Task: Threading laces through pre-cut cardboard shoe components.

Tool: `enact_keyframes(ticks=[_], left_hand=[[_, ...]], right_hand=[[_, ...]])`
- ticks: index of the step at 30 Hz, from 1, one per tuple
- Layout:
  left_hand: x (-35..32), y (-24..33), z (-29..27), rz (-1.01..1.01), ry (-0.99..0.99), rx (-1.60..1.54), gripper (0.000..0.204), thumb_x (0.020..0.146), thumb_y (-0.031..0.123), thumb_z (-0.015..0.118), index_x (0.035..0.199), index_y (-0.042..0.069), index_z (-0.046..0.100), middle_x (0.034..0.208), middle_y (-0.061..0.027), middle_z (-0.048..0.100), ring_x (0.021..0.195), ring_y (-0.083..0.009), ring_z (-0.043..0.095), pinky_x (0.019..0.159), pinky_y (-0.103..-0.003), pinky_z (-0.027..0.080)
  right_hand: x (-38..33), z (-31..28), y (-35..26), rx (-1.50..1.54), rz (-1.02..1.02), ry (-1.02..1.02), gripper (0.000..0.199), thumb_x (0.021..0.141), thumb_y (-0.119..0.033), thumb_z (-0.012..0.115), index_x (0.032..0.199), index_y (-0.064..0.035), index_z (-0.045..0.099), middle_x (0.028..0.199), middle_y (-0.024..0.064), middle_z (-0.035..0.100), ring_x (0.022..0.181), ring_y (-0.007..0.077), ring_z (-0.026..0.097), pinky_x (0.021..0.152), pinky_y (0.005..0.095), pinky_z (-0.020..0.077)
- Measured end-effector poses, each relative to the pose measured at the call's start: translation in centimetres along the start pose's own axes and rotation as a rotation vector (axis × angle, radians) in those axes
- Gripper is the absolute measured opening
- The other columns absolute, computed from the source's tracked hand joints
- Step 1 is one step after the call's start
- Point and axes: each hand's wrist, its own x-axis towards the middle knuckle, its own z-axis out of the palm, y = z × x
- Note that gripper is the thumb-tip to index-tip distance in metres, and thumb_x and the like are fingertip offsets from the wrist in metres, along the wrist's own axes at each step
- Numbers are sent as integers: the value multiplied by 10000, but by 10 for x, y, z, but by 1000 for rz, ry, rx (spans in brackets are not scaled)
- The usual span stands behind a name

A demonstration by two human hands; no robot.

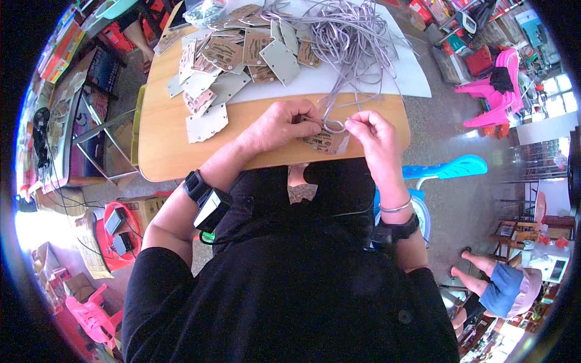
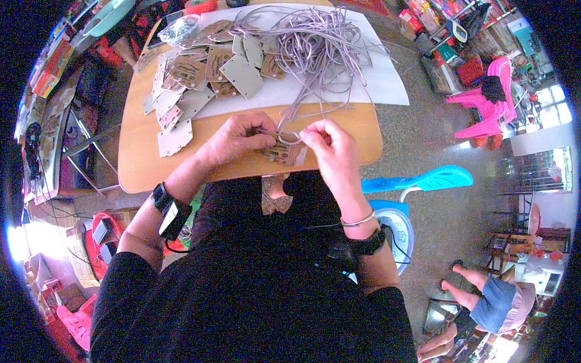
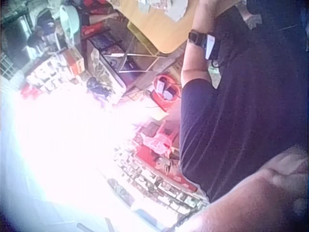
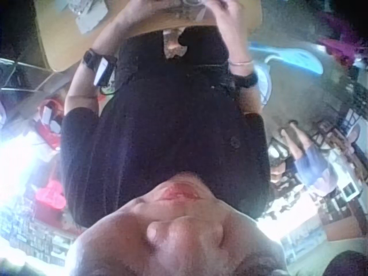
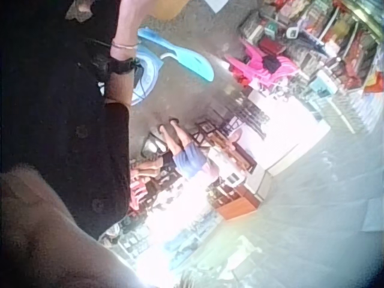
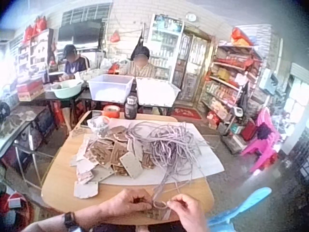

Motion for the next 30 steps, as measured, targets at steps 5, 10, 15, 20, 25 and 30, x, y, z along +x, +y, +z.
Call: enact_keyframes(ticks=[5, 10, 15, 20, 25, 30], left_hand=[[-1, 1, -2, 11, -73, -74, 128, 827, 78, 629, 939, 19, 609, 834, -21, 617, 794, -80, 557, 738, -248, 458], [0, 1, -2, 24, -68, -94, 124, 831, 71, 622, 944, 23, 608, 860, -12, 608, 823, -77, 551, 758, -244, 452], [-1, 2, 0, -73, -124, -178, 96, 843, 82, 605, 915, 20, 605, 914, -14, 588, 891, -105, 543, 815, -258, 432], [0, 6, 0, -98, -91, -104, 86, 851, 84, 595, 906, 19, 599, 891, -8, 582, 870, -97, 534, 797, -251, 429], [-3, 2, 3, 46, -114, 11, 124, 819, 71, 617, 924, 9, 597, 802, -39, 600, 776, -111, 561, 722, -266, 459], [-4, 8, 8, 28, -77, 189, 111, 804, 102, 635, 853, 6, 609, 781, -70, 594, 750, -133, 568, 695, -292, 460]], right_hand=[[8, 16, 6, -286, -284, -7, 221, 824, -226, 652, 833, -9, 606, 732, 60, 597, 632, 114, 532, 617, 272, 442], [9, 22, 4, -108, -94, -66, 221, 844, -226, 608, 842, -6, 622, 761, 53, 615, 694, 111, 553, 647, 260, 440], [16, 21, 1, 251, 38, -109, 173, 846, -192, 574, 862, -29, 629, 748, 27, 611, 706, 102, 558, 656, 244, 442], [34, 10, -9, 404, 11, 86, 117, 890, -162, 537, 846, -56, 559, 809, 46, 614, 686, 99, 534, 657, 236, 435], [29, 17, -11, 320, 21, -94, 91, 896, -166, 489, 881, -86, 528, 821, 47, 646, 657, 76, 528, 621, 238, 434], [19, 26, -14, 171, -65, -41, 129, 836, -208, 504, 844, -83, 534, 720, 26, 608, 612, 99, 507, 535, 259, 409]])
